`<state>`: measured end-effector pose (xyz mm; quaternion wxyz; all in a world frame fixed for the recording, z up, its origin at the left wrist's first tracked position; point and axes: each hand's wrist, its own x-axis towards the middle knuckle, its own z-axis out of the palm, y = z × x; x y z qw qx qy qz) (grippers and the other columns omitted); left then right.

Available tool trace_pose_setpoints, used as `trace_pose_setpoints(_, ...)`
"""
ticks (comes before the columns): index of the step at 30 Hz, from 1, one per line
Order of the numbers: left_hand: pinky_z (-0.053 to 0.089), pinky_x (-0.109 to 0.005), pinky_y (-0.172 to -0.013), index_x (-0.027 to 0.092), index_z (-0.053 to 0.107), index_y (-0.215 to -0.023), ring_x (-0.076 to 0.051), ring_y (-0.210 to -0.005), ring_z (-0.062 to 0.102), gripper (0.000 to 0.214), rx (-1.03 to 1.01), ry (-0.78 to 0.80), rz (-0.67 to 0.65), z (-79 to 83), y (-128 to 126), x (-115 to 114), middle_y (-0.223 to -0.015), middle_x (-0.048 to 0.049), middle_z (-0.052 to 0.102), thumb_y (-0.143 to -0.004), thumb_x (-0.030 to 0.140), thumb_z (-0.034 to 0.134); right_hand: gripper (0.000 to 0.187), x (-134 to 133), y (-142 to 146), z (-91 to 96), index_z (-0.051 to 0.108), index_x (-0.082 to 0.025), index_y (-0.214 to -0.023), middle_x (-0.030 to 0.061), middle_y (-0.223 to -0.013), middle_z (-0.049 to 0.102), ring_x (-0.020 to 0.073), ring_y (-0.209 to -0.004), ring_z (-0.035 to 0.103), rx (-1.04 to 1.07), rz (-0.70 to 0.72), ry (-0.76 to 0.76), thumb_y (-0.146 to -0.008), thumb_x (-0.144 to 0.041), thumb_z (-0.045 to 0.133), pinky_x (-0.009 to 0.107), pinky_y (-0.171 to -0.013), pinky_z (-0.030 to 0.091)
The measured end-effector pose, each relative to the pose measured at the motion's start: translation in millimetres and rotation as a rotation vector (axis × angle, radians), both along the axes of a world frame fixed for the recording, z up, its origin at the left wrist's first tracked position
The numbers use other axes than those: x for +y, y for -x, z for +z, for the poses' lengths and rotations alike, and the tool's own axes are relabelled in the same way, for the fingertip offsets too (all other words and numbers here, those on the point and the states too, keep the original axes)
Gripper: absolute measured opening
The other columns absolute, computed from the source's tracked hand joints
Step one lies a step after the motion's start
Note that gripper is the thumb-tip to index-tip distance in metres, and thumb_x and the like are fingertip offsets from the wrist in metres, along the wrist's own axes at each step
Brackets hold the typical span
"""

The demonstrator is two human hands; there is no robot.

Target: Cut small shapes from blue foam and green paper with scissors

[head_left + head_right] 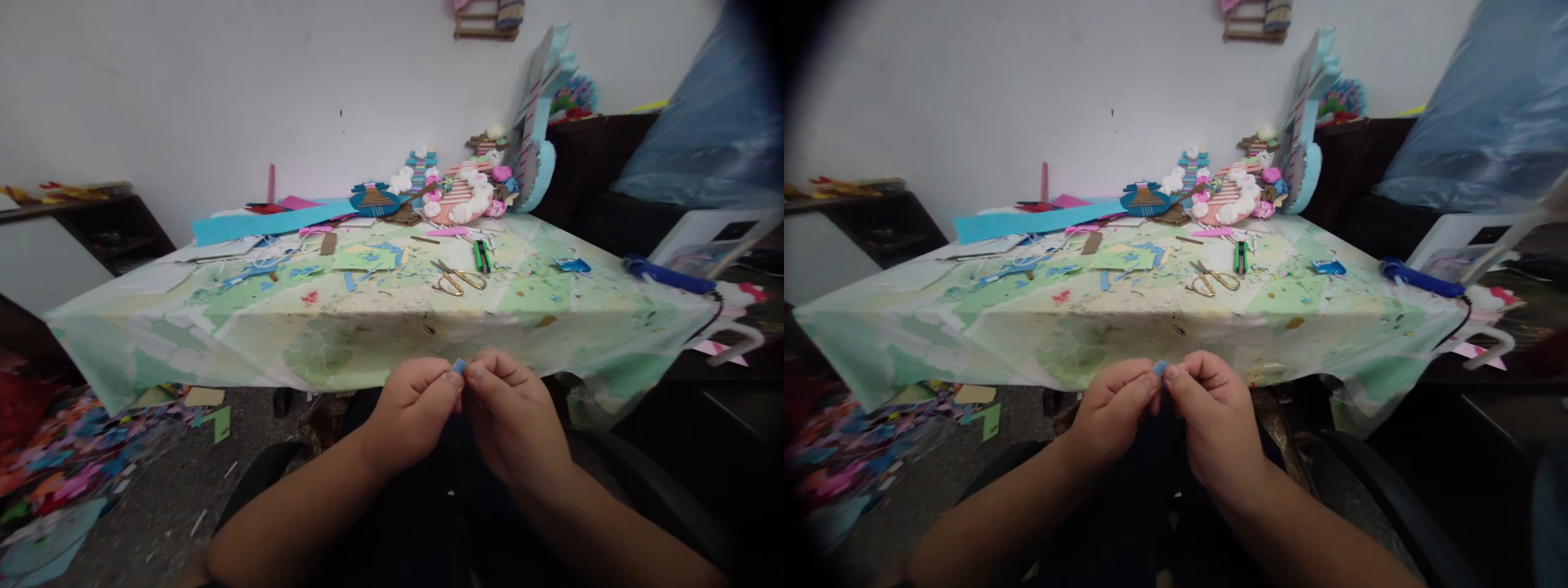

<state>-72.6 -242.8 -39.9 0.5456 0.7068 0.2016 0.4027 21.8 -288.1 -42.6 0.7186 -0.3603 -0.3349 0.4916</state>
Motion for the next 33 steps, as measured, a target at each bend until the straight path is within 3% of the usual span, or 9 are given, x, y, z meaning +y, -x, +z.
trace_pose_setpoints(7, 0.03, -0.022, -0.051, 0.017, 0.038, -0.046, -0.009, -0.05, 0.037, 0.029, -0.136, 0.086, 0.074, -12.4, -8, -4, -0.047, 0.0023, 0.038, -0.074, 0.024, 0.037, 0.021, 3, 6, -0.9, 0.046, -0.016, -0.052, -0.0036, -0.044, 0.047, 0.0065, -0.046, 0.04, 0.004, -0.046, -0.012, -0.068, -0.023, 0.057, 0.019, -0.047, 0.031)
trace_pose_setpoints(16, 0.026, -0.023, -0.049, 0.016, 0.033, -0.05, -0.008, -0.051, 0.033, 0.028, 0.156, -0.164, 0.214, -8.5, -7, -2, -0.05, 0.0026, 0.034, -0.076, 0.026, 0.036, 0.016, 5, 1, -7.0, 0.052, -0.015, -0.059, -0.0034, -0.055, 0.049, 0.0063, -0.053, 0.04, 0.01, -0.073, 0.056, -0.065, -0.027, 0.061, 0.017, -0.05, 0.032)
trace_pose_setpoints(20, 0.027, -0.022, -0.049, 0.016, 0.035, -0.05, -0.008, -0.051, 0.033, 0.028, 0.172, -0.159, 0.2, -6.2, -7, 1, -0.05, 0.0026, 0.034, -0.077, 0.026, 0.035, 0.017, 5, 2, -8.6, 0.052, -0.016, -0.059, -0.0039, -0.054, 0.047, 0.0062, -0.052, 0.039, -0.013, -0.081, 0.044, -0.066, -0.029, 0.061, 0.017, -0.05, 0.032)
trace_pose_setpoints(25, 0.029, -0.021, -0.049, 0.015, 0.04, -0.052, -0.007, -0.05, 0.035, 0.026, 0.032, 0.015, 0.183, -10.5, -11, 0, -0.051, 0.0033, 0.037, -0.074, 0.029, 0.043, 0.018, 6, -2, -5.7, 0.052, -0.015, -0.057, -0.0036, -0.051, 0.045, 0.0065, -0.05, 0.038, 0.085, -0.068, 0.034, -0.065, -0.028, 0.062, 0.018, -0.048, 0.032)
trace_pose_setpoints(28, 0.035, -0.021, -0.056, 0.016, 0.047, -0.065, -0.008, -0.058, 0.042, 0.014, -0.093, 0.097, 0.172, -17.5, -16, 1, -0.06, 0.0024, 0.045, -0.071, 0.029, 0.05, 0.015, 7, -6, -5.7, 0.053, -0.016, -0.058, -0.0041, -0.049, 0.044, 0.0057, -0.047, 0.038, 0.168, -0.038, 0.013, -0.064, -0.026, 0.063, 0.018, -0.047, 0.033)
trace_pose_setpoints(33, 0.038, -0.022, -0.067, 0.019, 0.055, -0.078, -0.01, -0.073, 0.046, 0.008, -0.264, 0.02, 0.237, -32.2, -22, 3, -0.078, -0.0005, 0.047, -0.07, 0.022, 0.052, 0.01, 10, -8, -16.4, 0.058, -0.016, -0.061, -0.0037, -0.048, 0.048, 0.0053, -0.047, 0.04, 0.177, 0.002, -0.041, -0.062, -0.025, 0.064, 0.017, -0.046, 0.033)
